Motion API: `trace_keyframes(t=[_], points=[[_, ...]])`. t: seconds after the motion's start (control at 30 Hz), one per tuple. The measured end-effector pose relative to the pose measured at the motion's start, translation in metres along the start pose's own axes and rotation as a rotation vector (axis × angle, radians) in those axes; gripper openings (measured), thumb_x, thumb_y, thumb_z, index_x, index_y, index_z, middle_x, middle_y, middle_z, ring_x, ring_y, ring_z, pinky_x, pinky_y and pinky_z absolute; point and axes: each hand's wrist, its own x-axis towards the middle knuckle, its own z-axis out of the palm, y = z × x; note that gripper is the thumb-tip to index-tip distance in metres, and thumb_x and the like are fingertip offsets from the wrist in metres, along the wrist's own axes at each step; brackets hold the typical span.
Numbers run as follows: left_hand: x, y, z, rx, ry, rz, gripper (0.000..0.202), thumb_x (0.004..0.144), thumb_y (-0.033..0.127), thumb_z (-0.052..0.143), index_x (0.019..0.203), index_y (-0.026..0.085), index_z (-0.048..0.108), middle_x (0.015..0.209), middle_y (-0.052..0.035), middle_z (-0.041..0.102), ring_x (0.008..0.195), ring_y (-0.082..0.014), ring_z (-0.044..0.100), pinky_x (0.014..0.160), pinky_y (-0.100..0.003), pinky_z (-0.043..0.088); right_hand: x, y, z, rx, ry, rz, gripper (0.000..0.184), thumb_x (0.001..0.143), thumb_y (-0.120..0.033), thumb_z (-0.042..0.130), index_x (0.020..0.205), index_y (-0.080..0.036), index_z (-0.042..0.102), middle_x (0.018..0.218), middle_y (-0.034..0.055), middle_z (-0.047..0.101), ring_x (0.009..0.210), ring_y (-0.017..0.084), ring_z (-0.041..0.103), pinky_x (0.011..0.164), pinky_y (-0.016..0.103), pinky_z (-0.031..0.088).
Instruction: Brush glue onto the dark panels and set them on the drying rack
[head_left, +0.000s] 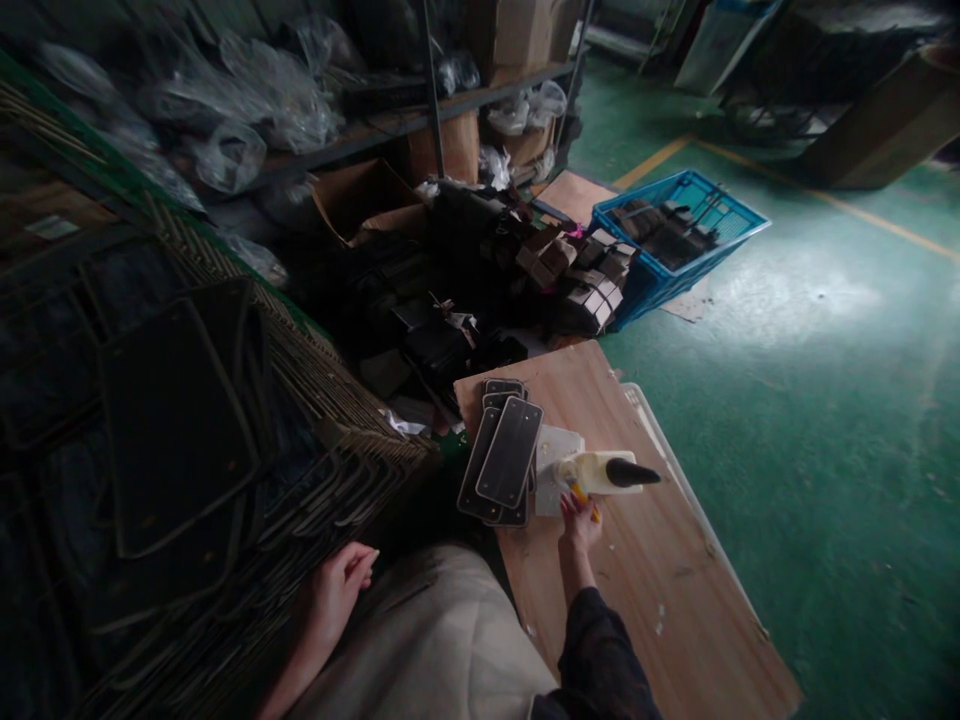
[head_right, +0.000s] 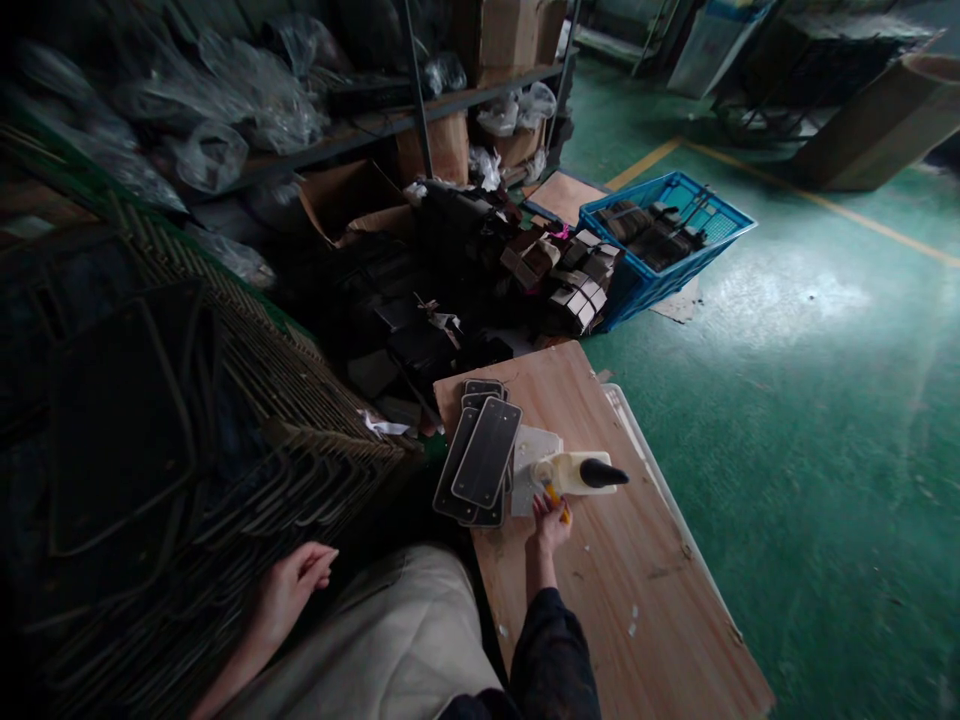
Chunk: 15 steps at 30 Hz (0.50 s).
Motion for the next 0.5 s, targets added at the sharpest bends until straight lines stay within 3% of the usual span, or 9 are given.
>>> trace_keyframes(t=[0.13,0.23,0.37,0.5], points=[[-0.005,0.006,-0.003,0.121,-0.001,0.02,0.038,0.084,0.052,0.051,0.064,0.021,0.055,0.048,0.0033,0.056,0.047,-0.0143,0.057,0.054,-0.023,0.045,-0.005,0.004,-0.013,0.07,0.064,0.06,0.031,0.097,-0.041,0.053,0.111,-0.014,0.058,0.091,0.003,0.063,0.07,0.013,0.062,0.061,0.028,0.056],[-0.007,0.004,-0.005,0.082,-0.005,0.051,0.034,0.086,0.049,0.048,0.069,0.021,0.057,0.052,0.0029,0.057,0.05,-0.0145,0.058,0.056,-0.023,0.045,-0.006,0.002,-0.021,0.097,0.074,0.081,0.028,0.097,-0.039,0.054,0.108,-0.014,0.059,0.091,0.0027,0.062,0.071,0.013,0.062,0.062,0.028,0.055],[-0.008,-0.003,-0.003,0.017,-0.022,0.057,0.029,0.088,0.045,0.045,0.083,0.021,0.062,0.061,0.0011,0.062,0.059,-0.0163,0.063,0.06,-0.024,0.048,0.001,-0.002,-0.018,0.1,0.03,0.076,0.027,0.096,-0.039,0.055,0.106,-0.014,0.059,0.092,0.003,0.062,0.074,0.014,0.062,0.065,0.029,0.055],[-0.016,0.0,-0.004,0.021,-0.049,0.057,0.029,0.089,0.043,0.045,0.083,0.022,0.063,0.062,0.0011,0.062,0.061,-0.0159,0.062,0.063,-0.023,0.047,0.002,-0.017,-0.01,0.047,-0.08,0.037,0.028,0.096,-0.04,0.055,0.101,-0.013,0.06,0.086,0.0016,0.062,0.069,0.012,0.061,0.062,0.028,0.054]])
